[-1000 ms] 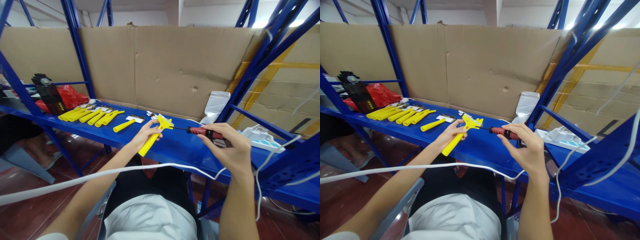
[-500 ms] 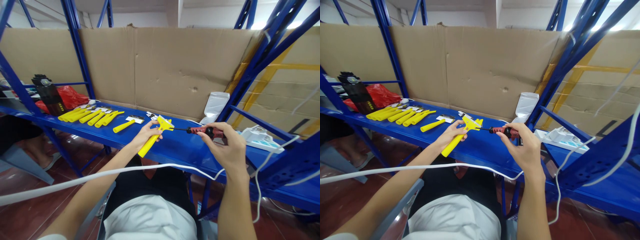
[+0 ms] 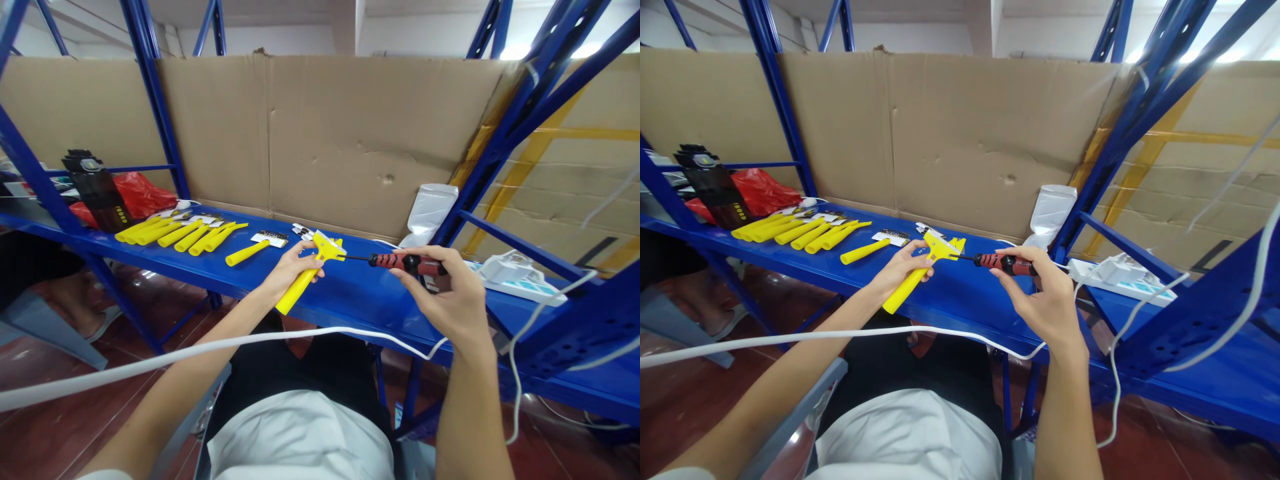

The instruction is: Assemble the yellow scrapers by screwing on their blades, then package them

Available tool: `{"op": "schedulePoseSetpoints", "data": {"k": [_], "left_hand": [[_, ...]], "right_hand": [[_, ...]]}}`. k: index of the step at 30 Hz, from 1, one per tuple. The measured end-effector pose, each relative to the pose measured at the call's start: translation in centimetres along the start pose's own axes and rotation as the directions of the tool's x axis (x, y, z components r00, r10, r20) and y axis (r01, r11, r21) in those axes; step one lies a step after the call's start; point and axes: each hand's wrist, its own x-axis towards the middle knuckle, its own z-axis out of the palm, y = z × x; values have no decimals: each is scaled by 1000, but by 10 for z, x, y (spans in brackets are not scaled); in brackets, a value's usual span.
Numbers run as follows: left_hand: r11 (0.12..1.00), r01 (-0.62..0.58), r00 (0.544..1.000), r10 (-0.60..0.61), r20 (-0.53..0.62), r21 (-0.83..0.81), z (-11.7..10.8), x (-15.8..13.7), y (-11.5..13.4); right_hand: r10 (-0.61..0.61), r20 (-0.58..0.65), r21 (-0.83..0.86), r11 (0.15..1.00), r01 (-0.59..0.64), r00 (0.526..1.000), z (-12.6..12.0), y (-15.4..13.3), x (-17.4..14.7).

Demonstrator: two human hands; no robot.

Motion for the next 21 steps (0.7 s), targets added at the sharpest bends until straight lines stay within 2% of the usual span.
{"op": "schedulePoseSetpoints", "data": {"k": [3,6,8,10,13,16,21], "left_hand": [[1000,-4,1000,4,17,4,0,0,-1],[1000,-6,1000,6,20,8,-1,-1,-3],[1000,-1,1000,1,13,7,-2,-1,-3],[1000,8,1000,-8,-3,1,-3,0,-3],[1000,20,999,-20,-27,-17,-3,0,-2],[999,31,998,-34,-57,-38,-2,0,-1],[999,41,997,-43,-64,-35,-2,0,0]], "right_hand": [[-64,-58,-72,996,60,996,2,4,0],[-43,-106,-117,993,30,993,5,8,-1],[23,-82,-48,998,-27,996,7,8,0],[80,9,94,992,-80,997,10,7,0],[95,97,275,954,-119,991,15,7,0],[96,30,292,951,-100,995,21,13,-1],[103,-127,101,991,-91,986,31,21,-2]]}}
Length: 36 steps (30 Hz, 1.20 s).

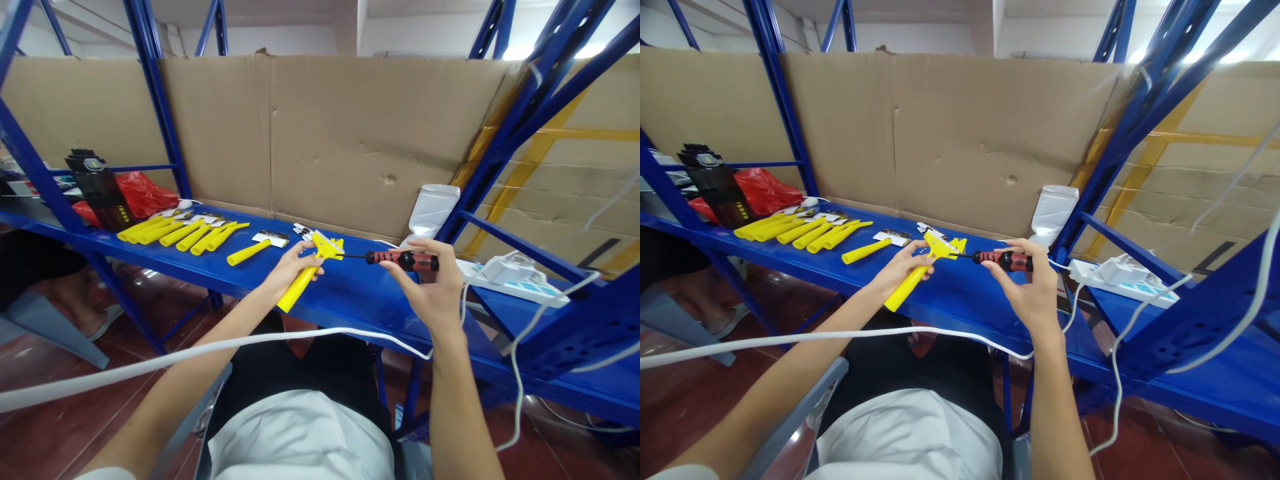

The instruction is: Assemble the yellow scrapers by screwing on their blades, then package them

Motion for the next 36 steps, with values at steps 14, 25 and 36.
{"op": "schedulePoseSetpoints", "data": {"k": [14,25,36], "left_hand": [[1000,13,1000,-13,-8,0,-2,2,0],[1000,25,1000,-25,-20,-4,0,1,1],[1000,24,1000,-24,-9,-16,-3,3,-1]], "right_hand": [[-16,-11,147,989,18,1000,13,-1,1],[15,-15,198,980,-12,1000,19,6,0],[2,-29,242,970,5,1000,20,12,2]]}}
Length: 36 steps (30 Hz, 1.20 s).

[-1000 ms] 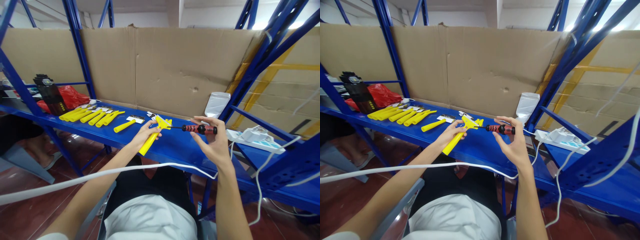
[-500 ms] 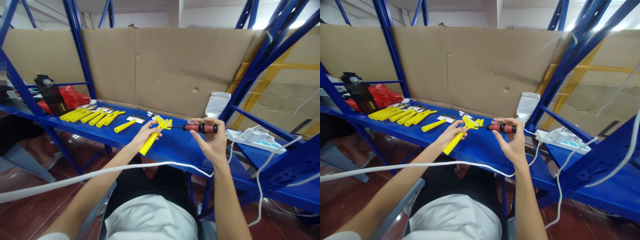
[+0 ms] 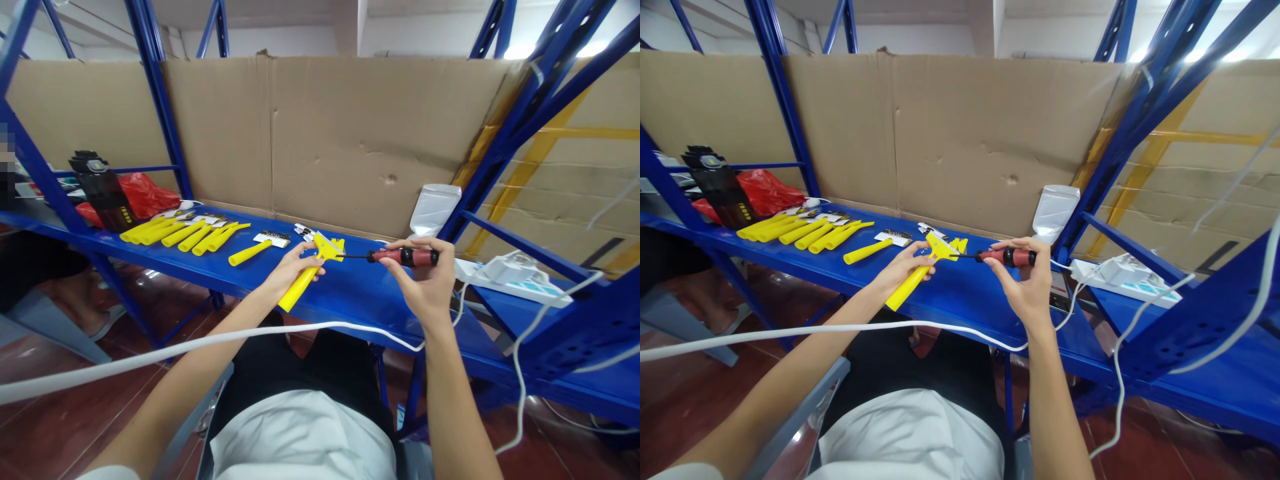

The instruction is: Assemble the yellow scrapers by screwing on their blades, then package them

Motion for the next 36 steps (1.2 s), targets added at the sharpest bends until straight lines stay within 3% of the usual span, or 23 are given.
{"op": "schedulePoseSetpoints", "data": {"k": [3,8,14,20,26,32,36], "left_hand": [[1000,2,1000,-2,5,4,0,0,0],[1000,-5,1000,6,-16,10,-1,1,-1],[1000,-2,1000,2,-7,18,0,0,-1],[1000,-5,999,5,-38,17,-1,2,-1],[1000,-7,1000,7,-14,19,0,0,0],[1000,-6,1000,7,-28,20,1,-1,1],[1000,-2,999,3,-32,20,2,-1,2]], "right_hand": [[-2,0,9,1000,2,1000,0,-3,1],[20,131,165,985,-41,991,0,-6,-1],[35,-2,-41,999,-35,999,-1,-4,-3],[54,132,116,991,-70,990,0,-5,-1],[15,11,9,1000,-15,1000,-1,-3,-1],[65,142,165,982,-88,988,0,-2,-2],[79,83,65,994,-85,993,-1,0,-3]]}}
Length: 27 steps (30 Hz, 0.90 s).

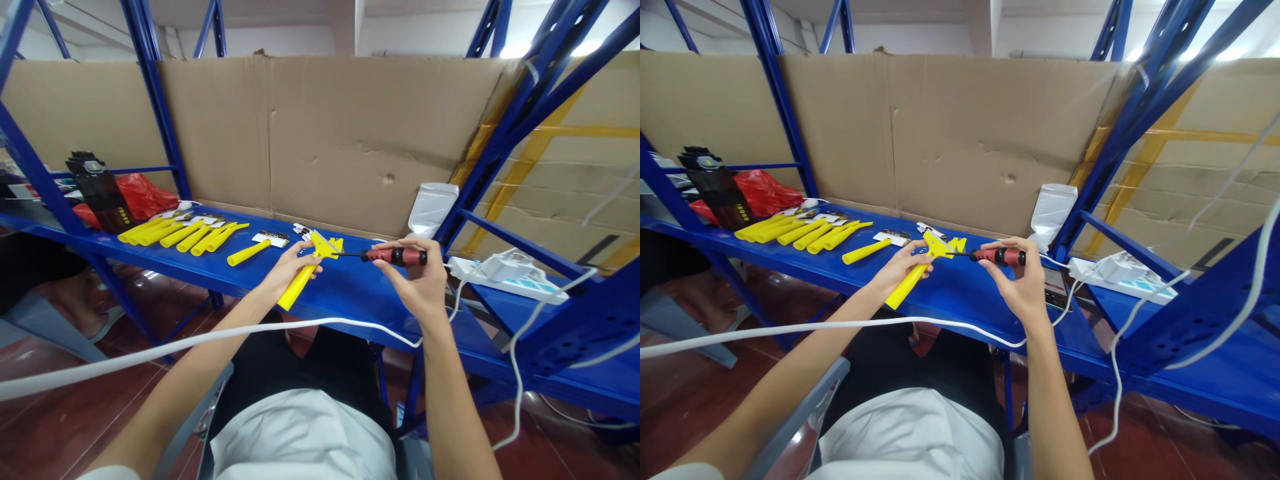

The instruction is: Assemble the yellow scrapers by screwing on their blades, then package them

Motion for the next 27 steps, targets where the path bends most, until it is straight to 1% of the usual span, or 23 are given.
{"op": "schedulePoseSetpoints", "data": {"k": [2,3,6,8,12,14,19,21,25,27], "left_hand": [[1000,3,1000,-3,11,3,1,0,0],[1000,4,1000,-4,15,5,1,-1,1],[1000,0,1000,0,7,7,1,-1,1],[1000,-3,1000,3,-3,6,1,-1,2],[1000,4,1000,-4,6,1,1,0,1],[1000,9,1000,-9,16,-2,1,0,1],[1000,2,1000,-2,9,-4,1,-1,1],[1000,0,1000,0,6,-5,1,-1,1],[1000,9,1000,-9,16,-5,1,0,0],[1000,8,1000,-8,19,-4,1,0,0]], "right_hand": [[-10,-46,-45,999,8,999,0,1,0],[-10,-48,-30,1000,9,999,0,1,1],[0,18,92,996,-2,1000,1,0,1],[11,47,128,992,-17,999,2,0,1],[5,-16,37,999,-4,1000,2,2,0],[-5,-29,36,999,6,1000,2,2,0],[4,66,139,990,-13,998,1,2,0],[6,50,114,993,-12,999,1,2,0],[-27,-49,-2,1000,27,998,1,2,0],[-27,-36,13,1000,27,999,0,2,1]]}}
